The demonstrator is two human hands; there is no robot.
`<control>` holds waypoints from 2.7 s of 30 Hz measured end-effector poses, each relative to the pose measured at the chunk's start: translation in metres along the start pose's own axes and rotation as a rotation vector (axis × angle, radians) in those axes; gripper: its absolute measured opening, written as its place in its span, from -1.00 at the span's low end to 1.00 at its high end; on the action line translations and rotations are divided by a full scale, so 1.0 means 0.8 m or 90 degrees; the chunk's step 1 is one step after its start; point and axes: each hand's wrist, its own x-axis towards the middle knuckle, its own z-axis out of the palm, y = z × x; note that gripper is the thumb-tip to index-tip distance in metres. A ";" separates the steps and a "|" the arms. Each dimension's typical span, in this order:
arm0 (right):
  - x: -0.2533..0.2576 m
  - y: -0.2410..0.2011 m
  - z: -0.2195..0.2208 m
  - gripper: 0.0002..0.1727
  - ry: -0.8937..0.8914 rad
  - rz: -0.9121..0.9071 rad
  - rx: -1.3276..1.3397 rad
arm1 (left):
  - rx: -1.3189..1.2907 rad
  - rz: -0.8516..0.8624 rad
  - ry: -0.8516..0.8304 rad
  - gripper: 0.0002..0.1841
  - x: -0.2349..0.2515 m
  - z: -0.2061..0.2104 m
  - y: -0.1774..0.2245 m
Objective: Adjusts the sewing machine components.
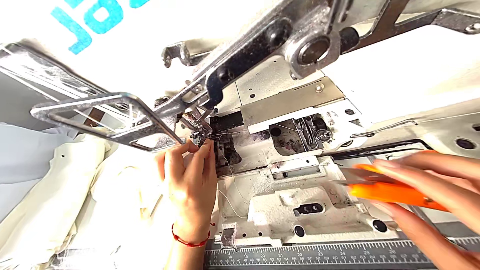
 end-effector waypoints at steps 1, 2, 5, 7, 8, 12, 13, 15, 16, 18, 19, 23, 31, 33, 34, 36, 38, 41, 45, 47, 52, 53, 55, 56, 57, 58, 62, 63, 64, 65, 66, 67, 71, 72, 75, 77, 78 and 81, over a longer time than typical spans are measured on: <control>0.014 -0.010 0.006 -0.64 0.020 -0.038 -0.033 | -0.004 0.000 -0.001 -0.92 0.000 0.000 0.000; 0.030 -0.019 0.014 -0.66 0.049 -0.078 -0.065 | -0.005 -0.003 -0.005 -0.92 0.000 -0.001 0.000; 0.090 -0.041 0.040 -0.76 0.126 -0.219 -0.137 | 0.002 -0.021 -0.023 -0.90 0.001 -0.004 0.002; 0.126 -0.048 0.053 -0.73 0.109 -0.285 -0.178 | 0.010 -0.031 -0.029 -0.88 0.001 -0.004 0.002; 0.140 -0.048 0.060 -0.71 0.087 -0.306 -0.205 | 0.013 -0.033 -0.033 -0.87 0.001 -0.004 0.002; 0.172 -0.053 0.080 -0.66 0.031 -0.370 -0.231 | 0.026 -0.040 -0.036 -0.86 0.002 -0.001 0.001; 0.175 -0.056 0.083 -0.68 0.028 -0.386 -0.228 | 0.027 -0.043 -0.039 -0.85 0.001 -0.001 0.002; 0.179 -0.060 0.086 -0.68 0.009 -0.405 -0.235 | 0.034 -0.045 -0.040 -0.85 0.001 -0.001 0.002; 0.182 -0.060 0.087 -0.68 -0.001 -0.412 -0.237 | 0.037 -0.047 -0.040 -0.84 0.002 -0.001 0.003; 0.185 -0.059 0.090 -0.67 -0.018 -0.423 -0.224 | 0.038 -0.047 -0.037 -0.84 0.003 0.000 0.004; 0.186 -0.059 0.091 -0.68 -0.022 -0.430 -0.217 | 0.037 -0.046 -0.035 -0.84 0.003 0.000 0.004; 0.192 -0.055 0.095 -0.67 -0.040 -0.447 -0.203 | 0.040 -0.049 -0.041 -0.85 0.003 0.000 0.004; 0.201 -0.045 0.100 -0.71 -0.048 -0.459 -0.142 | 0.048 -0.045 -0.042 -0.83 0.002 -0.002 0.002; 0.201 -0.045 0.099 -0.72 -0.046 -0.449 -0.133 | 0.047 -0.042 -0.038 -0.84 0.002 -0.001 0.002; 0.200 -0.045 0.098 -0.73 -0.045 -0.443 -0.130 | 0.050 -0.042 -0.040 -0.84 0.002 -0.001 0.002; 0.200 -0.044 0.097 -0.76 -0.044 -0.431 -0.124 | 0.059 -0.047 -0.044 -0.84 0.002 -0.001 0.003; 0.199 -0.041 0.100 -0.81 -0.047 -0.419 -0.105 | 0.062 -0.053 -0.044 -0.84 0.003 -0.001 0.004; 0.199 -0.038 0.108 -0.85 -0.055 -0.393 -0.061 | 0.064 -0.049 -0.046 -0.83 0.003 0.000 0.004; 0.201 -0.039 0.112 -0.86 -0.066 -0.386 -0.043 | 0.066 -0.040 -0.043 -0.82 0.004 0.000 0.002; 0.202 -0.040 0.113 -0.86 -0.056 -0.394 -0.041 | 0.066 -0.042 -0.045 -0.82 0.004 0.000 0.002; 0.202 -0.043 0.112 -0.86 -0.042 -0.397 -0.059 | 0.069 -0.045 -0.047 -0.82 0.004 0.000 0.003; 0.202 -0.043 0.111 -0.86 -0.043 -0.397 -0.060 | 0.071 -0.044 -0.048 -0.82 0.004 -0.001 0.003; 0.202 -0.042 0.109 -0.85 -0.038 -0.397 -0.064 | 0.067 -0.045 -0.050 -0.80 0.004 -0.002 0.002; 0.202 -0.042 0.108 -0.85 -0.033 -0.394 -0.066 | 0.062 -0.048 -0.052 -0.80 0.003 -0.002 0.002; 0.201 -0.041 0.106 -0.86 -0.032 -0.389 -0.067 | 0.059 -0.049 -0.051 -0.79 0.003 -0.002 0.002; 0.201 -0.041 0.105 -0.87 -0.035 -0.385 -0.068 | 0.056 -0.050 -0.051 -0.80 0.003 -0.002 0.001; 0.198 -0.039 0.102 -0.86 -0.048 -0.390 -0.072 | 0.062 -0.043 -0.052 -0.82 0.004 -0.002 0.002; 0.198 -0.038 0.103 -0.85 -0.049 -0.392 -0.071 | 0.062 -0.040 -0.050 -0.81 0.004 -0.001 0.001; 0.198 -0.038 0.104 -0.85 -0.047 -0.393 -0.067 | 0.060 -0.039 -0.050 -0.82 0.004 -0.001 0.001; 0.198 -0.037 0.105 -0.85 -0.043 -0.393 -0.064 | 0.060 -0.038 -0.049 -0.82 0.004 0.000 0.001; 0.198 -0.037 0.106 -0.86 -0.040 -0.394 -0.059 | 0.059 -0.039 -0.047 -0.82 0.004 0.000 0.001; 0.198 -0.038 0.107 -0.86 -0.041 -0.394 -0.058 | 0.059 -0.039 -0.045 -0.82 0.004 0.001 0.002; 0.199 -0.041 0.109 -0.84 -0.035 -0.394 -0.060 | 0.060 -0.039 -0.045 -0.82 0.005 0.001 0.002; 0.199 -0.042 0.109 -0.83 -0.037 -0.394 -0.062 | 0.060 -0.039 -0.046 -0.82 0.005 0.001 0.002; 0.199 -0.045 0.109 -0.84 -0.038 -0.396 -0.069 | 0.059 -0.039 -0.048 -0.82 0.005 0.001 0.002; 0.198 -0.047 0.109 -0.85 -0.035 -0.399 -0.074 | 0.057 -0.040 -0.048 -0.82 0.005 0.000 0.002; 0.198 -0.047 0.108 -0.85 -0.035 -0.399 -0.076 | 0.055 -0.040 -0.046 -0.82 0.004 0.000 0.002; 0.198 -0.046 0.107 -0.84 -0.026 -0.396 -0.078 | 0.056 -0.041 -0.050 -0.81 0.004 -0.002 0.001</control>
